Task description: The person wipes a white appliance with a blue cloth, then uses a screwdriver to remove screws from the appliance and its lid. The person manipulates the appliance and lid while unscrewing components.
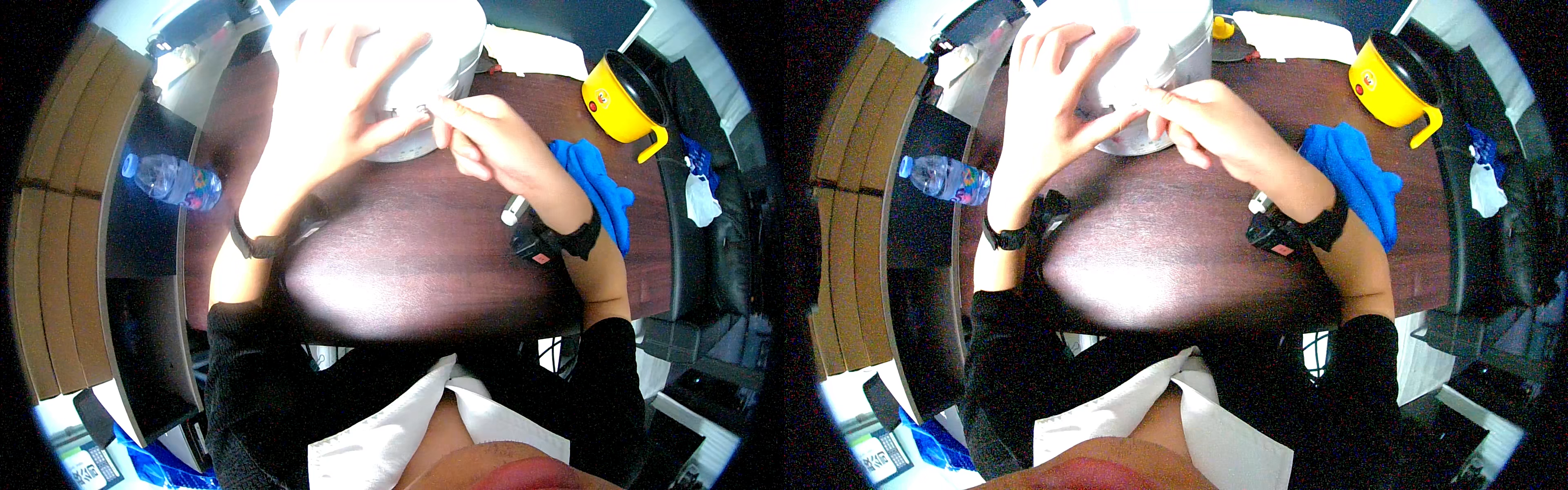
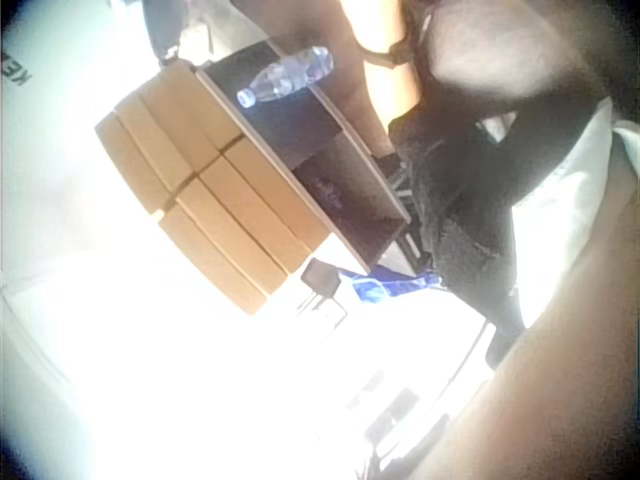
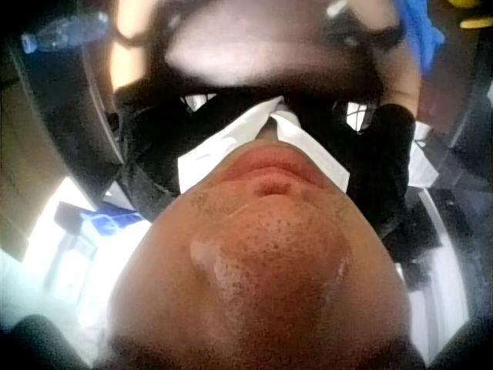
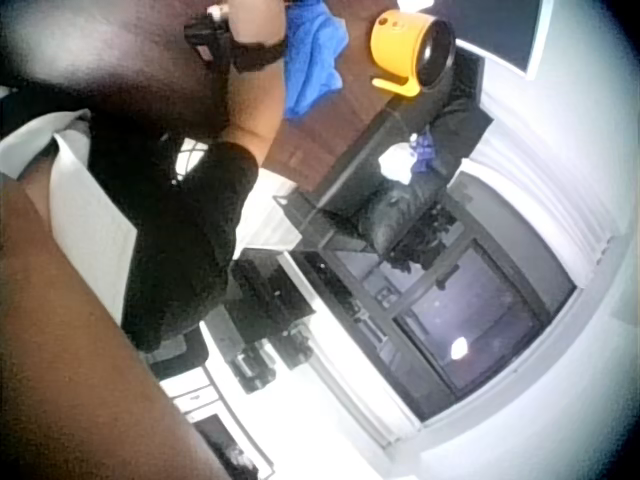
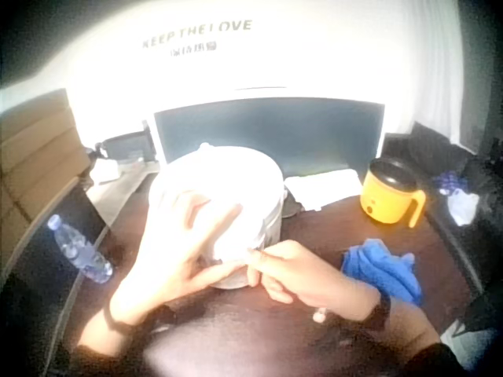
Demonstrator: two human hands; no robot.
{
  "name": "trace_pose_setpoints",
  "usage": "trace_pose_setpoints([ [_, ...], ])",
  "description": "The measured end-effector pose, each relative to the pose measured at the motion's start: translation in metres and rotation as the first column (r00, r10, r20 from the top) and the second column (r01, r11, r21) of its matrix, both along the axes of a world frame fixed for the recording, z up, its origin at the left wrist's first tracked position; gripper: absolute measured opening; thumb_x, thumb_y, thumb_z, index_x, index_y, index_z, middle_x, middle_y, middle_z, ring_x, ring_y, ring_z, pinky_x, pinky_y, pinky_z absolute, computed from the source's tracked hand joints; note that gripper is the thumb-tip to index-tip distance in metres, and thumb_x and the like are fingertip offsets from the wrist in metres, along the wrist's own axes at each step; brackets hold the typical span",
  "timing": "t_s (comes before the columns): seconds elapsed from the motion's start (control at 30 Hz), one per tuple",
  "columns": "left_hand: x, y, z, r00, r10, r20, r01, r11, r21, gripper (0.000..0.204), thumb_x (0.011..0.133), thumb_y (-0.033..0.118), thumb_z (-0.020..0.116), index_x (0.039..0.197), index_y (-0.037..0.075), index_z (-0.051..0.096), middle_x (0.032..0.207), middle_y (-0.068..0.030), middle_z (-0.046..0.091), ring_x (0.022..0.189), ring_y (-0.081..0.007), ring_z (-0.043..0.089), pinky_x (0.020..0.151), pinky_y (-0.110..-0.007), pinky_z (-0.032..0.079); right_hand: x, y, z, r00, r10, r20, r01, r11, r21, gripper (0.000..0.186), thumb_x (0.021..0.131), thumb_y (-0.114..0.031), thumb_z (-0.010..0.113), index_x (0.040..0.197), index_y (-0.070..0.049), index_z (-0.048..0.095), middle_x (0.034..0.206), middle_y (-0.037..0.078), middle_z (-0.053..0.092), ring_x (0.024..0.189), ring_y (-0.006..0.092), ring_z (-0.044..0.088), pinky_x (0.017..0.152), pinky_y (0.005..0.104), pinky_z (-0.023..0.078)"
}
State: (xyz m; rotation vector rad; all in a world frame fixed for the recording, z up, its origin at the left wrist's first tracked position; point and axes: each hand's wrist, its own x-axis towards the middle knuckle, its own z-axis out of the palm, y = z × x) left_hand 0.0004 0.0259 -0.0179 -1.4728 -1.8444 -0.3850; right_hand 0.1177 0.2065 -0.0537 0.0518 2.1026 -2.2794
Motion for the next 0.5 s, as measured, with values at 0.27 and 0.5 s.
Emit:
trace_pose_setpoints([
  [0.27,0.007,0.002,0.009,0.999,0.001,-0.052,0.000,1.000,0.019,0.067,0.069,0.048,0.078,0.130,0.023,0.061,0.110,-0.0103,0.055,0.106,-0.0292,0.051,0.094,-0.044,0.042,0.043,0.026,0.019,0.991,-0.116,0.060,0.021,0.593,0.805,0.054,0.094,-0.046,0.058,0.063,-0.002,0.063,0.046,0.008,0.050,0.040,0.0227,0.053,0.041,0.0327,0.040],
  [0.5,0.004,-0.001,-0.001,0.999,-0.005,0.038,0.004,1.000,0.012,0.064,0.078,0.051,0.070,0.128,0.013,0.056,0.108,-0.0159,0.050,0.105,-0.0320,0.047,0.096,-0.051,0.036,0.089,0.073,-0.062,0.963,0.160,-0.217,0.257,-0.295,0.920,0.021,0.092,-0.029,0.059,0.111,-0.029,0.067,0.057,0.007,0.053,0.050,0.0271,0.057,0.039,0.0397,0.040],
])
